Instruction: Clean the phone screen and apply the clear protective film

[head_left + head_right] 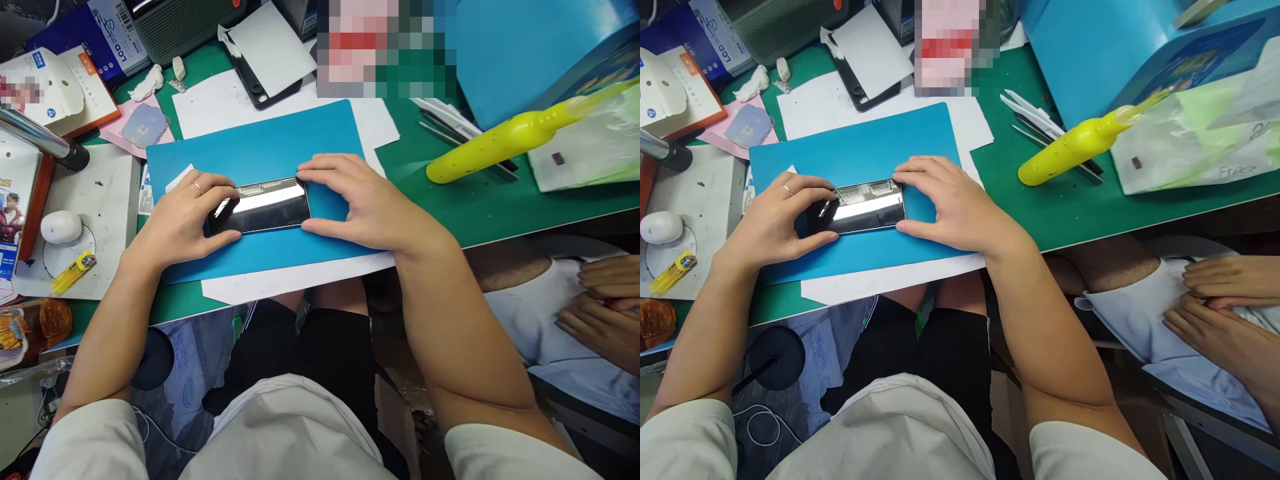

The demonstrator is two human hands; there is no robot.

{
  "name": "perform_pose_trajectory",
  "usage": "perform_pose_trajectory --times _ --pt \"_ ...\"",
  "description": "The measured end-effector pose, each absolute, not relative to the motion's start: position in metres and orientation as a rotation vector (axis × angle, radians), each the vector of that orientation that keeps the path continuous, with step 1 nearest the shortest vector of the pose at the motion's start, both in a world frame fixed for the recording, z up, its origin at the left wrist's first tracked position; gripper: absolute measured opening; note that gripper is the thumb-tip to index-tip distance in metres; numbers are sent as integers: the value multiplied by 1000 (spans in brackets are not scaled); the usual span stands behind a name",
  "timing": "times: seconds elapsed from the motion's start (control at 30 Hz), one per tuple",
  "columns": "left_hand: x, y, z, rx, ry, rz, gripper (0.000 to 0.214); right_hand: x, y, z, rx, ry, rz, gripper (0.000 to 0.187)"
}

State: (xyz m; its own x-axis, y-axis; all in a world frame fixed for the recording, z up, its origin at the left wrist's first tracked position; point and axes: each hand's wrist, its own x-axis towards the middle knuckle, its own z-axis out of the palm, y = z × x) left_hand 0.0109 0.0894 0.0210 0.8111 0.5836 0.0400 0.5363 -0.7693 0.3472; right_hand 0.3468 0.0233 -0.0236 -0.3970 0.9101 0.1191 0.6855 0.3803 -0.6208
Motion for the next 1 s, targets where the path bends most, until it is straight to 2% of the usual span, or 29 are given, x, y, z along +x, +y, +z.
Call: perform_pose_trajectory --times 0.57,0.8,1.0 --pt "13 91 25 2631 870 140 52 346 23 -21 -1409 -2182 713 76" --pt "3 86 33 2603 1024 103 81 350 22 -28 -1371 -2163 716 79" --pt "-4 85 38 2628 1069 45 72 351 22 -32 -1365 -2150 717 81"
